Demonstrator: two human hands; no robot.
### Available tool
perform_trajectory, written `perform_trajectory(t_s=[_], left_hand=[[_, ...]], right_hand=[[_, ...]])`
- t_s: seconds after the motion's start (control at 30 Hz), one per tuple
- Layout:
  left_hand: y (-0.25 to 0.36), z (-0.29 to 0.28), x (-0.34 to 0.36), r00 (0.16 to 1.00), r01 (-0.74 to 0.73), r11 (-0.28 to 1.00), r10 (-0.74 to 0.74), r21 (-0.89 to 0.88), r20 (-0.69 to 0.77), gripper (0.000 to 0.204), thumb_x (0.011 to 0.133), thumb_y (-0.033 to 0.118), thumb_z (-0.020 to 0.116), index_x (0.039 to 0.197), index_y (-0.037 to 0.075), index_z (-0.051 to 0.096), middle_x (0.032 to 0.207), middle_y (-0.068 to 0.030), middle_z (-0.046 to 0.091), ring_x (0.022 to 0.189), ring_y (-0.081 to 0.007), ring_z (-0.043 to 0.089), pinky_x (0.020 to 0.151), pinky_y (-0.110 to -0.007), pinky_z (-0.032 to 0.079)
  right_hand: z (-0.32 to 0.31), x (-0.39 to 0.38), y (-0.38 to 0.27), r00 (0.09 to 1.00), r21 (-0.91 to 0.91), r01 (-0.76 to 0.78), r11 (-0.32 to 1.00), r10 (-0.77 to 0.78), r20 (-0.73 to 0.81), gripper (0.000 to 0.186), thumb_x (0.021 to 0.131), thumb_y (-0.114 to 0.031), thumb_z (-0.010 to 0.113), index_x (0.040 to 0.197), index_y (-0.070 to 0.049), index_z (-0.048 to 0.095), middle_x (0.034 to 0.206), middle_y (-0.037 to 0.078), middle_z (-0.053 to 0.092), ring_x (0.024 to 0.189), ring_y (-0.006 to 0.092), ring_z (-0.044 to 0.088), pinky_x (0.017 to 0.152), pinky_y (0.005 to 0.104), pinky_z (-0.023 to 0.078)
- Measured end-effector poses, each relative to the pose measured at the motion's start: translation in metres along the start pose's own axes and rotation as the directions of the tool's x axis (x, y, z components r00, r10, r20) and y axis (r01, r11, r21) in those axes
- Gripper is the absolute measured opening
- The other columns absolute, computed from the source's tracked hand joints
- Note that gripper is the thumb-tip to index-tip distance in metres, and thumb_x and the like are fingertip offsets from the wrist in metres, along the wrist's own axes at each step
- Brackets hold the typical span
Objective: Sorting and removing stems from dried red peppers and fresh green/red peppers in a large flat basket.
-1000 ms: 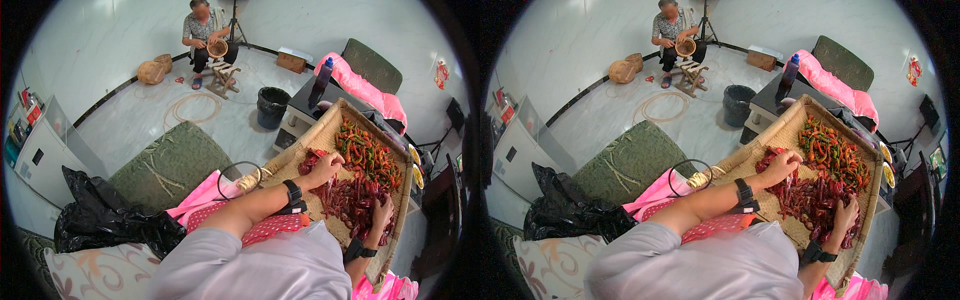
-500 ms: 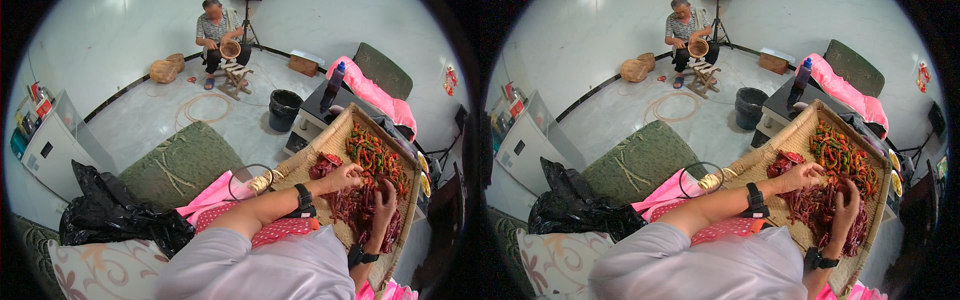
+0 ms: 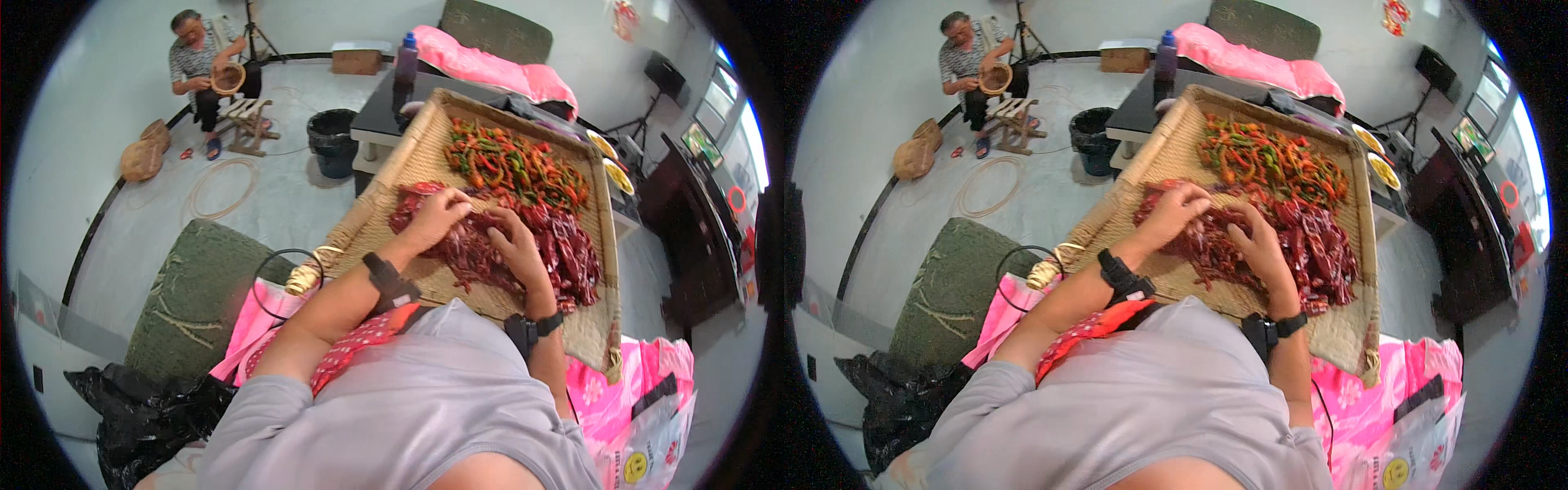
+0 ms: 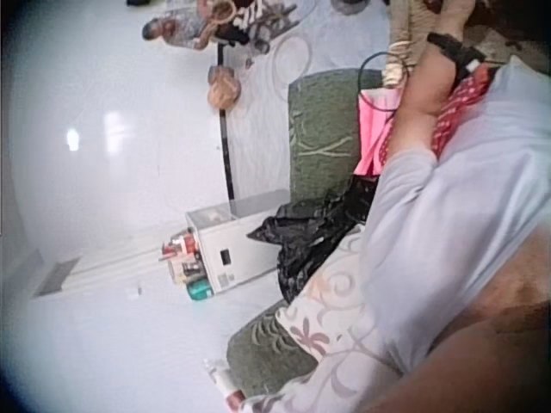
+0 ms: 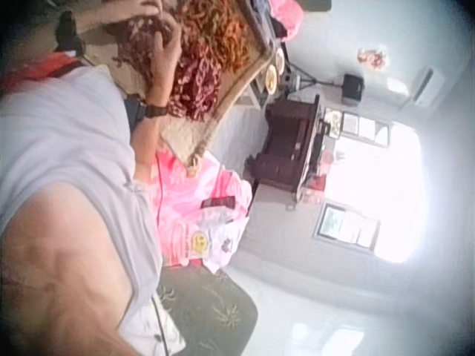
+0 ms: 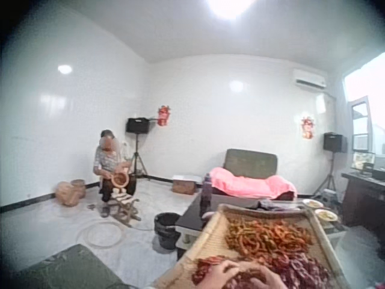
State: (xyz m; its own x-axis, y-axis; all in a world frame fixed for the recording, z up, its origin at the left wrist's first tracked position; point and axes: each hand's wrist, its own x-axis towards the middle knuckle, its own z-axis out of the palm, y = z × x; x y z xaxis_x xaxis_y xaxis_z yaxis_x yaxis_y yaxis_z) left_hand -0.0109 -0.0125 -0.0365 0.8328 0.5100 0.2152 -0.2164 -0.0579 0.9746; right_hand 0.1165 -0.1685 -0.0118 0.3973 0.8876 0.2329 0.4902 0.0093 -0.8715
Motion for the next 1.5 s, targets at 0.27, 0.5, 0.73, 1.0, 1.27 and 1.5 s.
perform_trajectory(t_s=[0.27,0.5,0.73,1.0,1.27,1.5], left_hand=[[-0.003,-0.002,0.001,0.990,-0.018,0.999,0.024,0.042,-0.140,0.020,0.095,0.020,0.055,0.105,0.003,0.055,0.082,-0.0020,0.060,0.061,-0.0078,0.061,0.049,-0.020,0.044],[-0.007,-0.003,0.010,0.901,-0.110,0.974,0.182,0.199,-0.393,0.036,0.090,0.005,0.053,0.126,0.002,0.048,0.125,-0.0142,0.038,0.079,-0.0163,0.061,0.067,-0.029,0.053],[0.002,0.000,0.004,0.978,-0.050,0.979,0.088,0.196,-0.190,0.029,0.088,0.011,0.059,0.115,0.001,0.056,0.099,-0.0080,0.059,0.080,-0.0143,0.059,0.071,-0.029,0.050],[-0.004,0.009,-0.001,0.981,-0.008,0.964,-0.043,0.266,0.187,0.033,0.088,0.012,0.064,0.119,0.003,0.054,0.091,-0.0043,0.063,0.073,-0.0089,0.059,0.063,-0.025,0.049],[-0.003,-0.007,0.006,0.939,0.137,0.984,-0.093,0.115,-0.331,0.050,0.090,0.026,0.062,0.126,-0.004,0.043,0.068,-0.0024,0.052,0.056,-0.0093,0.048,0.049,-0.026,0.041],[-0.008,-0.006,0.010,0.882,0.091,0.983,-0.004,0.160,-0.472,0.057,0.092,0.015,0.055,0.139,-0.001,0.028,0.071,-0.0032,0.052,0.064,-0.0118,0.049,0.058,-0.029,0.043]], right_hand=[[-0.004,0.005,0.025,0.974,-0.038,0.118,0.992,-0.124,-0.190,0.033,0.092,-0.008,0.053,0.125,-0.006,0.051,0.101,0.005,0.060,0.077,0.0075,0.059,0.052,0.0202,0.041],[-0.006,0.007,0.048,0.967,0.145,0.045,0.988,-0.007,-0.253,0.039,0.090,-0.003,0.055,0.129,-0.005,0.047,0.108,0.008,0.058,0.089,0.0116,0.060,0.067,0.0239,0.048],[0.000,0.003,0.031,0.990,0.133,0.107,0.985,-0.092,-0.107,0.038,0.085,-0.001,0.062,0.121,-0.001,0.051,0.113,0.007,0.059,0.104,0.0145,0.055,0.091,0.0286,0.045],[0.004,0.001,0.036,0.996,0.191,0.089,0.977,-0.084,-0.036,0.029,0.085,-0.006,0.064,0.113,0.000,0.059,0.106,0.010,0.065,0.096,0.0142,0.061,0.083,0.0295,0.049],[-0.051,-0.018,0.012,0.808,-0.735,-0.173,0.656,-0.333,-0.487,0.025,0.078,-0.015,0.067,0.103,-0.010,0.061,0.098,0.011,0.061,0.096,0.0328,0.056,0.082,0.0426,0.047],[-0.058,-0.031,0.022,0.868,-0.734,-0.451,0.508,0.059,-0.493,0.033,0.076,-0.015,0.067,0.109,-0.013,0.059,0.105,0.012,0.059,0.102,0.0340,0.055,0.081,0.0463,0.049]])
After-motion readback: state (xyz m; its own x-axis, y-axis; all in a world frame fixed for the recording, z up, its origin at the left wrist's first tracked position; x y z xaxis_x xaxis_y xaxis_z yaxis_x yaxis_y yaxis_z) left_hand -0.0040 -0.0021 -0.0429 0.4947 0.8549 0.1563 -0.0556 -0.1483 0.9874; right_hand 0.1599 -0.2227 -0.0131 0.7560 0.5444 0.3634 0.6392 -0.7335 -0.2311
